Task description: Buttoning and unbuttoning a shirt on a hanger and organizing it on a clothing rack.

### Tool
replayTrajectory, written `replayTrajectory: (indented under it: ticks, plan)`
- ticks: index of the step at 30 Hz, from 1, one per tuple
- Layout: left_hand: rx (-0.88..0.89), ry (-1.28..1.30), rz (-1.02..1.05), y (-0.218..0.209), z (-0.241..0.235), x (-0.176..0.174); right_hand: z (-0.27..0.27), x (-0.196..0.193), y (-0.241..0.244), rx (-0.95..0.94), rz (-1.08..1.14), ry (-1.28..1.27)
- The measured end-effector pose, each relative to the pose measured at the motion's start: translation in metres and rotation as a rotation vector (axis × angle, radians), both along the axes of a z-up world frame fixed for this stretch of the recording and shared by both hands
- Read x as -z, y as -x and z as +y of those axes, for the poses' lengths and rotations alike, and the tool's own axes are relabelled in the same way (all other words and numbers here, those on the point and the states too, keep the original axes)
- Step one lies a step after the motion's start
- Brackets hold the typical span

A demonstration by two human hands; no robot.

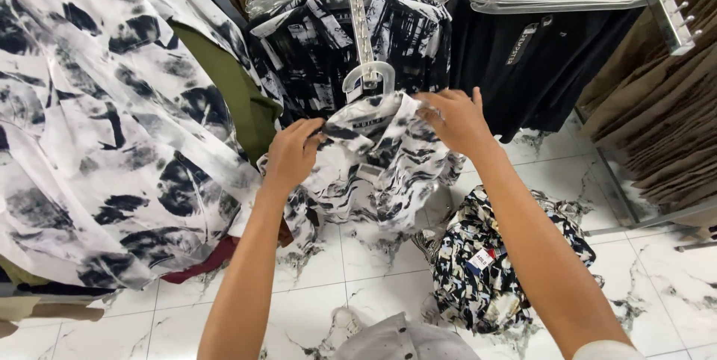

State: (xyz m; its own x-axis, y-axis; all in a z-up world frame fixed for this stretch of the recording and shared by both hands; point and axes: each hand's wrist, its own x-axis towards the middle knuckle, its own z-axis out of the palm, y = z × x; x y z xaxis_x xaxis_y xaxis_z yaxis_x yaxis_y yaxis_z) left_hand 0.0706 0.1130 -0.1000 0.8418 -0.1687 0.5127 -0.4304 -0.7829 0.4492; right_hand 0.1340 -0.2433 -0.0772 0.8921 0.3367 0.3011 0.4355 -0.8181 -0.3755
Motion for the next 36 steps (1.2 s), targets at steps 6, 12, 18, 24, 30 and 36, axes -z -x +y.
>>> replayTrajectory:
  ticks: [6,12,18,24,30,36]
  plan:
    - [-0.057,0.084,-0.243,0.013,-0.020,-0.018,0.001,0.042,-0.014,-0.168,-0.255,-0.243]
    - [-0.108,-0.181,-0.126,-0.004,-0.006,0.009,0.013,-0.008,0.020,-0.154,-0.146,-0.194]
    - [-0.369,0.227,0.419,0.058,0.031,-0.050,-0.097,0.050,0.012,0.221,0.302,-0.211]
    - [-0.442,0.585,0.473,0.053,0.068,0.083,-0.099,0.138,0.034,0.540,0.154,-0.358]
    - [-0.639,0.311,0.228,0.081,0.057,0.096,-0.121,0.171,0.038,0.666,-0.009,-0.269]
    - [-0.786,0.118,-0.024,0.100,0.044,0.129,-0.121,0.162,0.088,0.561,-0.095,-0.159]
